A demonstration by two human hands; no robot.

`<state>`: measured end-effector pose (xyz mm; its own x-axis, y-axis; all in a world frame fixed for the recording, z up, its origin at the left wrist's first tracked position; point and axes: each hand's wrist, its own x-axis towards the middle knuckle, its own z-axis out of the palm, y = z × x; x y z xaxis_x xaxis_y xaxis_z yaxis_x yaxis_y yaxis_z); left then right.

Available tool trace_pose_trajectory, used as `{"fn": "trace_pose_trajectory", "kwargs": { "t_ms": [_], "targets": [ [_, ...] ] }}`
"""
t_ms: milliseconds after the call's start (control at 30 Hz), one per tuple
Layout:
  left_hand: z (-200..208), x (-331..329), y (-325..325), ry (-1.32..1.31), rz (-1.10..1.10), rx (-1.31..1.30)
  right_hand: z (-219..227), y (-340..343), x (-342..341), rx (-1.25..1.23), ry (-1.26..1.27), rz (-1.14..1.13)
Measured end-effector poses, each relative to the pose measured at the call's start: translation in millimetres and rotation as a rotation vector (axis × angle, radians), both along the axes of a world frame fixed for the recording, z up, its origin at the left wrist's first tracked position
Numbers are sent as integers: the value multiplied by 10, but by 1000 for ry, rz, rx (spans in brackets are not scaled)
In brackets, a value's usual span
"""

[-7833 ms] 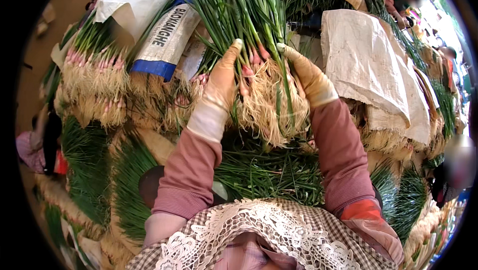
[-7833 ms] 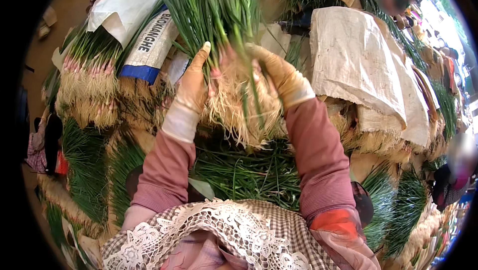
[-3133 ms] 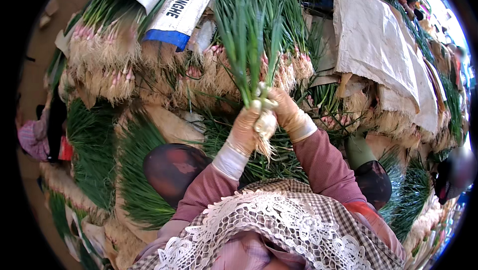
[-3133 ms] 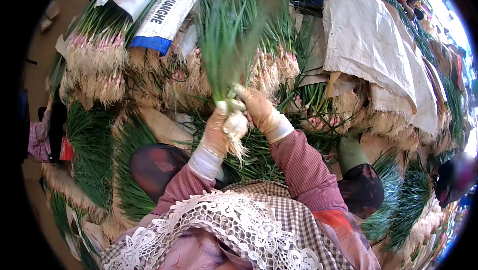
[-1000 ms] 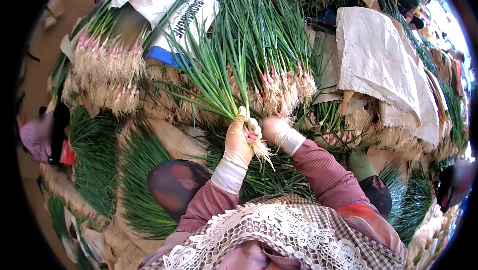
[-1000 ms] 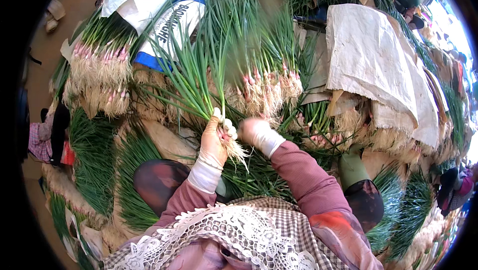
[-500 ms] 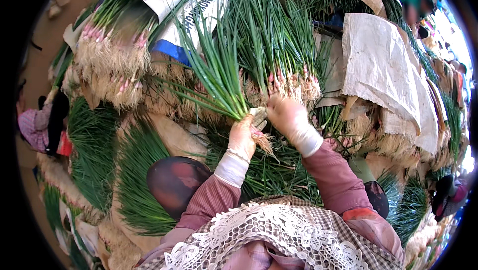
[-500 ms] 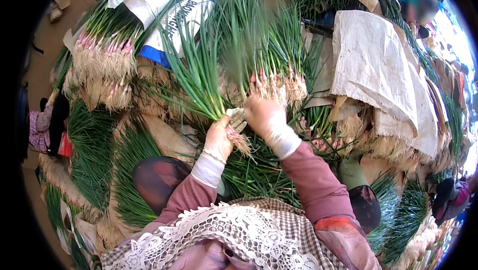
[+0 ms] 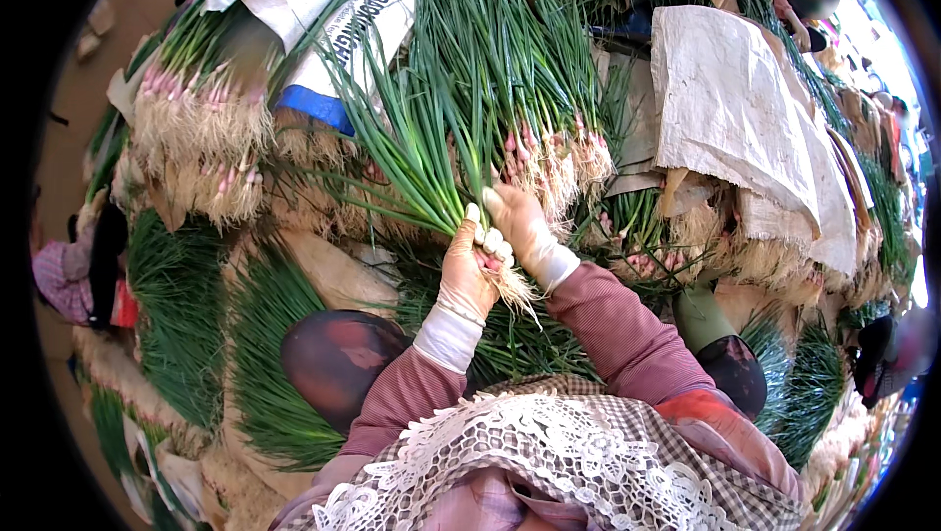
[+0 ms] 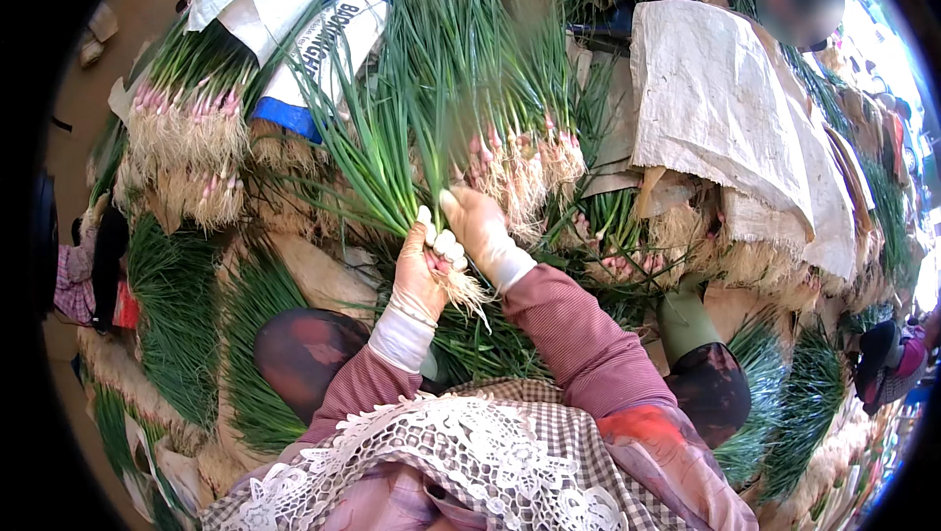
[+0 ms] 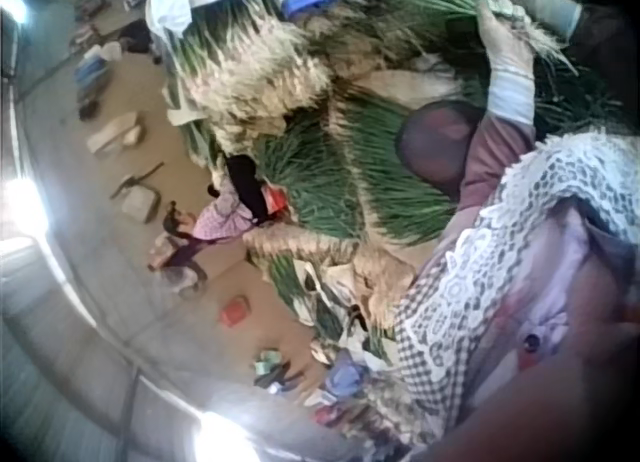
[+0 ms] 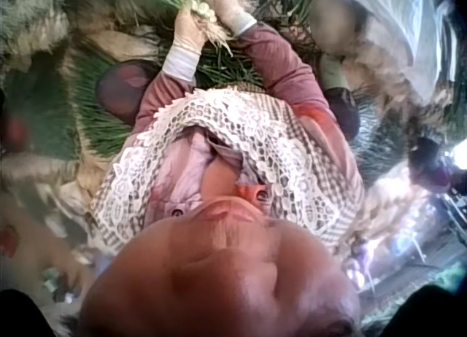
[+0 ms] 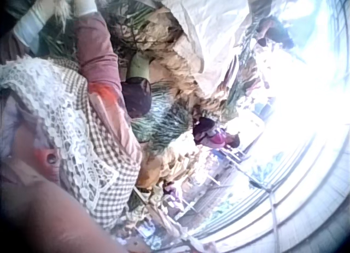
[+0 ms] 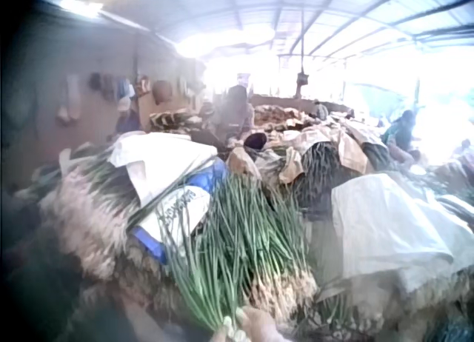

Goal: The person bunches green onions and strips away the outer layers by hand.

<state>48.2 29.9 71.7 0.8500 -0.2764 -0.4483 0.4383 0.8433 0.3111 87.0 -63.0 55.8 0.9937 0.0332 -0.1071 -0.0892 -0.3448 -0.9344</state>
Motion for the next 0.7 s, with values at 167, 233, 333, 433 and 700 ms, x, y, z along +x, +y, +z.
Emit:
{"fn": "trace_pose_trajectory", "kwargs": {
  "t_ms": [167, 233, 333, 433, 700],
  "targets": [
    [237, -27, -86, -12, -7, 8, -36, -276, -7, -978, 382, 714],
    [185, 32, -34, 55, -6, 136, -27, -303, 64, -857, 199, 513],
    [4, 18, 35, -28, -164, 47, 536, -346, 348, -581, -87, -90],
    [13, -18, -18, -215, -303, -124, 324, -541, 604, -991, -155, 30],
    [-66, 126, 39, 46, -95, 168, 95, -401, -96, -347, -241, 143]
  ]
}}
